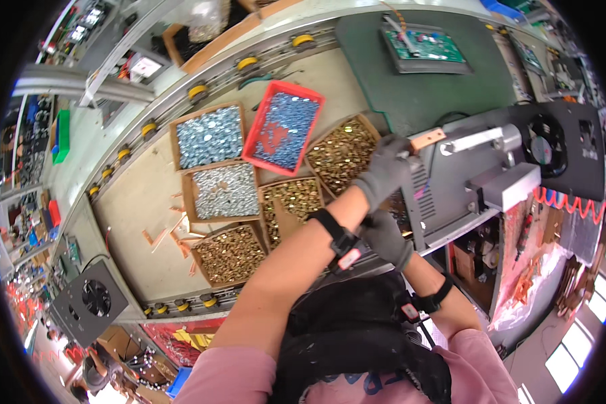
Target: Assembling electronic inverter units on an assembly line using a power screwdriver and various electronic components.
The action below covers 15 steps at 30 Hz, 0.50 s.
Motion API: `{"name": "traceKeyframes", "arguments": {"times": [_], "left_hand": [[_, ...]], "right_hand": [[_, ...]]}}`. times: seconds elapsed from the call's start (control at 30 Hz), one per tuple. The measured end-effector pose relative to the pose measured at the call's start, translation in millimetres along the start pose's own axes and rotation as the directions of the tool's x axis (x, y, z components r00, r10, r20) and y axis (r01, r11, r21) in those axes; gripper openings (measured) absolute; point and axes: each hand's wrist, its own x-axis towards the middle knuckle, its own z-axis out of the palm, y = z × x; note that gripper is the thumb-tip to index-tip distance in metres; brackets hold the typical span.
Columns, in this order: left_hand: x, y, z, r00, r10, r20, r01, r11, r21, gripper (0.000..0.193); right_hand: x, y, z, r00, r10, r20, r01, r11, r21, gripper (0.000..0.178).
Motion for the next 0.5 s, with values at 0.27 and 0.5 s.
{"name": "traceKeyframes", "arguments": {"times": [0.27, 0.5], "left_hand": [[-1.7, 3.5, 9.3, 0.999, 0.010, -0.053, -0.016, 0.993, -0.121, 0.033], [-1.9, 19.3, 25.4, 0.965, -0.042, -0.259, 0.027, 0.998, -0.062, 0.016]], "right_hand": [[-70.8, -105.6, -139.6, 0.973, -0.175, -0.148, 0.166, 0.983, -0.073, 0.015], [-22.7, -134.6, -207.4, 0.878, -0.438, -0.193, 0.283, 0.801, -0.528, 0.014]]}}
